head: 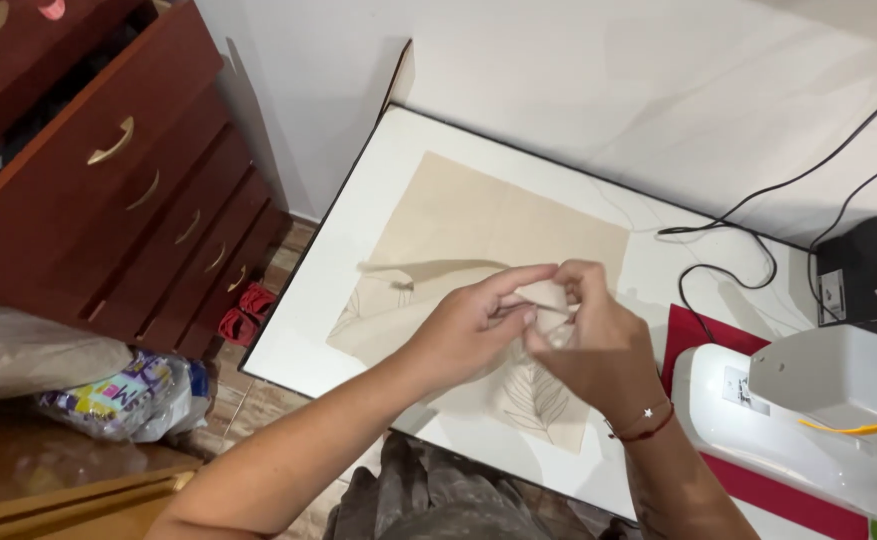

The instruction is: The person lays out pieces of light-colored fabric on a white table and smooths them flat. They then use straight pins to secure the fabric layers together, placing pins along the edges and across the center of the material.

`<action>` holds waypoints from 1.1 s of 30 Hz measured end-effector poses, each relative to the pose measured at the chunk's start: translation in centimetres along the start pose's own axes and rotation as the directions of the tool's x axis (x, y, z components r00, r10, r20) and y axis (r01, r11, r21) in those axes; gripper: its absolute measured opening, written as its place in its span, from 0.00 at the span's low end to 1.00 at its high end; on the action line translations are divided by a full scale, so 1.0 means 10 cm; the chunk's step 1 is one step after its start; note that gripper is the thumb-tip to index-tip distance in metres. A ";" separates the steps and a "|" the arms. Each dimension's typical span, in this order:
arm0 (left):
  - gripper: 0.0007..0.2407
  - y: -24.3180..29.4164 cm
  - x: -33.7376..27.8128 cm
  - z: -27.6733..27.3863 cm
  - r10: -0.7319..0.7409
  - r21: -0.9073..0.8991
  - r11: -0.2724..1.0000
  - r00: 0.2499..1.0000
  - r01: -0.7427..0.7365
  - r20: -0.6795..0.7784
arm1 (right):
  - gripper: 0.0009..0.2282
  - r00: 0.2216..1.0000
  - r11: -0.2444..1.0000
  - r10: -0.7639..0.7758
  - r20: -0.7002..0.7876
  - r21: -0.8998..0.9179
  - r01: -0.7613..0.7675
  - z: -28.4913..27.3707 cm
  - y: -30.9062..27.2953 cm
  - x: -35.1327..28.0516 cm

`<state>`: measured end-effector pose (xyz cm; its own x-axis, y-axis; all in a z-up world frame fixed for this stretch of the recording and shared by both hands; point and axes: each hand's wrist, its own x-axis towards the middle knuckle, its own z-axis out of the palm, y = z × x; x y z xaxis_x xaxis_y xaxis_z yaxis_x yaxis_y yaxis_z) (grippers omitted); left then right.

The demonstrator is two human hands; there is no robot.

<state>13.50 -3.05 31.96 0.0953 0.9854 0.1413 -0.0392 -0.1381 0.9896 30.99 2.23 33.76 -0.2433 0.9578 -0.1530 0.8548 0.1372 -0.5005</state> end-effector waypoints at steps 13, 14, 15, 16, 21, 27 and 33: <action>0.10 -0.20 0.28 -0.74 0.155 0.753 0.593 0.958 -0.286 0.242 | 0.18 0.652 0.728 -0.674 -0.347 -0.460 0.508 -0.28 0.57 -0.01; 0.07 -0.21 0.26 -0.79 -0.072 0.784 0.598 0.963 -0.167 0.260 | 0.13 0.637 0.700 -0.712 -0.296 -0.365 0.613 -0.37 0.64 -0.07; 0.10 -0.22 0.24 -0.84 -0.296 0.816 0.576 0.916 -0.056 0.271 | 0.09 0.612 0.662 -0.749 -0.253 -0.258 0.704 -0.46 0.70 -0.13; 0.10 -0.19 0.19 -0.88 -0.305 0.811 0.583 0.911 -0.051 0.276 | 0.09 0.623 0.669 -0.743 -0.245 -0.252 0.699 -0.51 0.79 -0.23; 0.13 -0.08 -0.14 -1.19 -0.579 0.911 0.411 0.783 0.040 0.227 | 0.12 0.884 0.868 -0.462 0.073 -0.168 0.468 -0.60 1.28 -0.56; 0.17 0.03 -0.82 -1.54 -0.791 0.813 0.478 0.565 0.332 0.234 | 0.15 0.688 0.885 -0.435 0.581 0.419 0.205 -0.18 2.53 -0.89; 0.12 -0.15 -1.09 -1.89 -0.563 0.536 0.787 0.709 0.305 0.425 | 0.07 0.474 0.415 0.132 0.870 0.386 -0.824 0.60 3.51 -1.45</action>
<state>-6.27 -11.72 28.44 0.5121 0.7336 -0.4467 0.5314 0.1380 0.8358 61.74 -8.37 13.31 -0.4013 0.2524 -0.8805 0.3780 -0.8300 -0.4102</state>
